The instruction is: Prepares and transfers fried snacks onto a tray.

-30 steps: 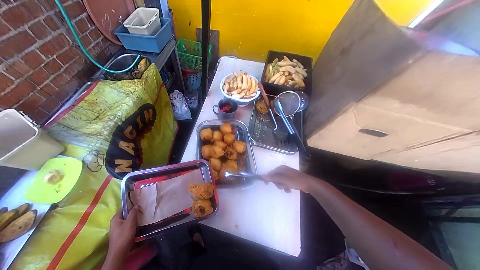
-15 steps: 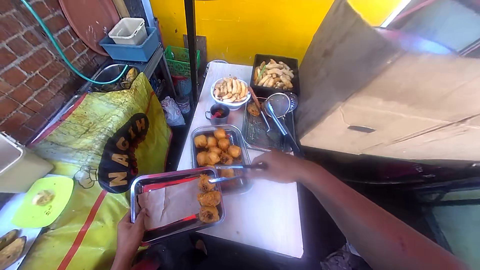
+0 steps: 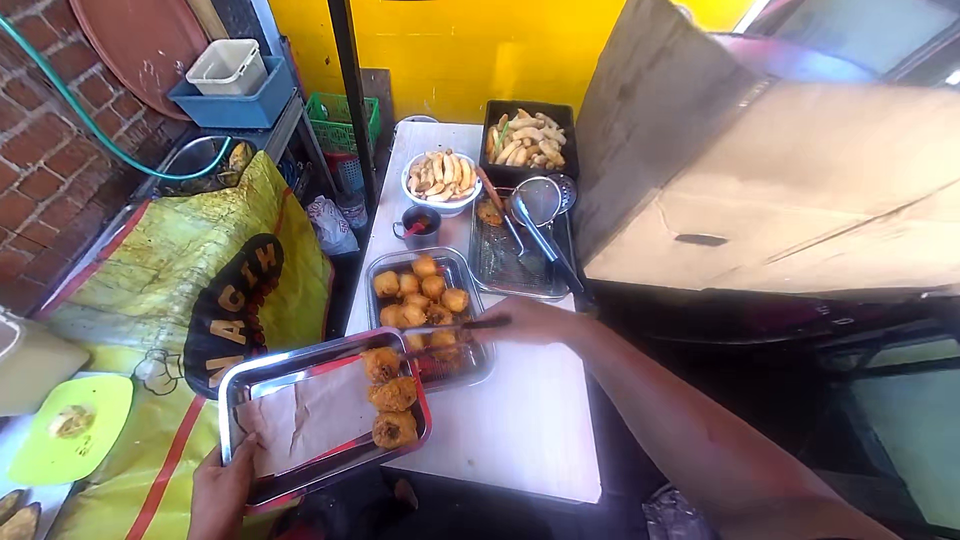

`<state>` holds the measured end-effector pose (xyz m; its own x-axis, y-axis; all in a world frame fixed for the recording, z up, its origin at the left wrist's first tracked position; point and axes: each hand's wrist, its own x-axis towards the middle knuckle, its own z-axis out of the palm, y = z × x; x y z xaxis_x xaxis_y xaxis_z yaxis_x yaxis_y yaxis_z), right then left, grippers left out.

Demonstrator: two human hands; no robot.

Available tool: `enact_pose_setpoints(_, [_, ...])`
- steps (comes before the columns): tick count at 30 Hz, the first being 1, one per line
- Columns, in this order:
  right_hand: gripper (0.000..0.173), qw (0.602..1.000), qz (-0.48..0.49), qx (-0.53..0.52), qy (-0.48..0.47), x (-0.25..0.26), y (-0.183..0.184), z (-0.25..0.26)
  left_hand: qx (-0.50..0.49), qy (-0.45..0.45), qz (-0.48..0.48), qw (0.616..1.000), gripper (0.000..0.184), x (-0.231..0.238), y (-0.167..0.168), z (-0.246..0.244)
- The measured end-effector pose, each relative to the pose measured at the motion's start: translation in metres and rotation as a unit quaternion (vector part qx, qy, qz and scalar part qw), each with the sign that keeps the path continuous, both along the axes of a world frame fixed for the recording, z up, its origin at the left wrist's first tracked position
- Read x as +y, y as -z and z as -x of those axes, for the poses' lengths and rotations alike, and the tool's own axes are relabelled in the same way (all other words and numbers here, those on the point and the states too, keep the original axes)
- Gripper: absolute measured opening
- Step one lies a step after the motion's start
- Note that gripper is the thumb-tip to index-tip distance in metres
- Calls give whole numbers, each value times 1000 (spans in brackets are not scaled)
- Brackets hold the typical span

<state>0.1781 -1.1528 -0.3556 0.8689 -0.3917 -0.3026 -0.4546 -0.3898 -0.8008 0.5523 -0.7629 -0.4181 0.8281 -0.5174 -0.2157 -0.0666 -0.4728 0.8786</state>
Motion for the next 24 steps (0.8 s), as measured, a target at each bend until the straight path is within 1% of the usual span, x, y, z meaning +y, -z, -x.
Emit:
enact_pose_setpoints(1, [35,999,32,14,22,-4,1,10,-3,-6,-1,1000,18,0,-1,0])
enact_pose_setpoints(2, [39,995,72,52,40,-5,1,19,-3,-13,-7,1000,19,0,-2,1])
enact_pose_setpoints(4, [49,974,155,154,57,2,8,29,-10,-26,-20,999,19,1,-4,2])
enact_pose_setpoints(6, [59,949,185,243,79,13,24,32,-16,-35,-26,999,20,2,-6,2])
enact_pose_setpoints(8, [65,943,132,277,132,18,43,32,-20,-44,-22,999,19,2,-6,2])
enact_pose_setpoints(10, [71,938,19,281,201,14,70,32,-18,-48,-16,999,20,1,-5,2])
enact_pose_setpoints(11, [71,929,-39,292,224,13,74,29,-14,-48,-15,999,19,0,-4,4])
enact_pose_setpoints(12, [70,924,-65,297,231,14,72,26,-13,-49,-15,999,19,-1,-4,4])
enact_pose_setpoints(13, [68,930,-56,286,223,15,73,25,-11,-47,-16,999,19,-2,-4,4])
enact_pose_setpoints(15, [64,956,30,246,160,18,74,34,-7,-44,-17,999,20,-1,-2,4])
enact_pose_setpoints(16, [60,963,74,229,124,20,71,40,-5,-42,-15,999,21,0,0,4])
enact_pose_setpoints(17, [56,966,99,221,94,22,67,46,-3,-43,-15,999,21,0,1,5])
enact_pose_setpoints(19, [53,973,96,200,65,22,65,54,-2,-50,-18,999,21,1,4,5])
enact_pose_setpoints(21, [52,981,55,171,79,22,68,56,-2,-50,-25,998,21,3,7,7])
enact_pose_setpoints(22, [51,981,44,168,83,21,67,52,-2,-49,-27,998,20,3,8,8])
enact_pose_setpoints(24, [54,978,58,190,72,15,70,40,-2,-49,-27,998,20,4,9,9])
